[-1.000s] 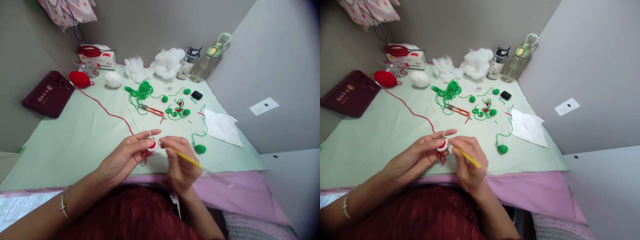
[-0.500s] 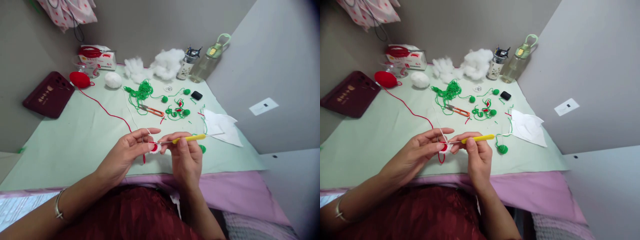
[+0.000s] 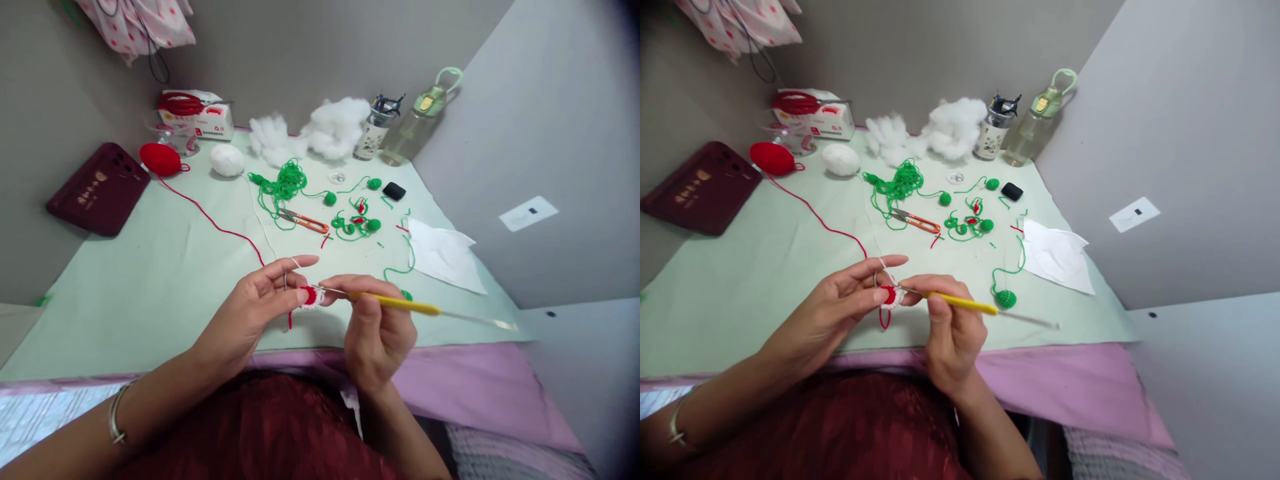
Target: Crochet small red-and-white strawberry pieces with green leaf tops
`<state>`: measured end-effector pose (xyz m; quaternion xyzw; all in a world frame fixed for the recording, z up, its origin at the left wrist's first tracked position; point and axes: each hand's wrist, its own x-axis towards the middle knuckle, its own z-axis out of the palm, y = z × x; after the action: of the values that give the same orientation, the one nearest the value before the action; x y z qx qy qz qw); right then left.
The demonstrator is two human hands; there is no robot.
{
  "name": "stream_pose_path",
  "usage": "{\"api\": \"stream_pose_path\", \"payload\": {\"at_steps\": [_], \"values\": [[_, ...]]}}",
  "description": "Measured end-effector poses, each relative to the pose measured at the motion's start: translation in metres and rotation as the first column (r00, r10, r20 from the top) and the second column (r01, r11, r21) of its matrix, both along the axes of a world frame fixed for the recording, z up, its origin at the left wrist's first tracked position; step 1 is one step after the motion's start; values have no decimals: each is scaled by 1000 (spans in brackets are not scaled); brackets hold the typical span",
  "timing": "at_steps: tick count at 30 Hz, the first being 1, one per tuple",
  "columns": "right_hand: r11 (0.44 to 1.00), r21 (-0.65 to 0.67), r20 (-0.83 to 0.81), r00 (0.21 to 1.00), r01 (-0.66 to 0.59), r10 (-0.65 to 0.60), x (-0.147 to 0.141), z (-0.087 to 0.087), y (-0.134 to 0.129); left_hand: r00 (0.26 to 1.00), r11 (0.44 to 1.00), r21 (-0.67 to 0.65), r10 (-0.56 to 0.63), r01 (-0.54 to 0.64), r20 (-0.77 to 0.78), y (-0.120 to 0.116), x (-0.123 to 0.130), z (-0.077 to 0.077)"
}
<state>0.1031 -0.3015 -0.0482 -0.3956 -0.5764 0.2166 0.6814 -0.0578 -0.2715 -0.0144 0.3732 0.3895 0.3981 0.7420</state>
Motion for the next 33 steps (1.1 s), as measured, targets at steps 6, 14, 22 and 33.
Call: {"api": "stream_pose_path", "payload": {"at_steps": [6,14,22,33], "values": [[993,-97,8,998,-62,63,5,4,-2,999,999,19,29,-29,-21,0,0,0],[974,198,560,804,106,-201,2,-7,-11,991,992,-123,7,9,134,0,2,-1],[996,-60,7,998,-63,63,2,7,3,993,994,-108,2,11,116,1,2,-1],[985,136,381,912,107,-152,-1,-5,-4,984,978,-199,-22,57,174,6,3,-8]]}}
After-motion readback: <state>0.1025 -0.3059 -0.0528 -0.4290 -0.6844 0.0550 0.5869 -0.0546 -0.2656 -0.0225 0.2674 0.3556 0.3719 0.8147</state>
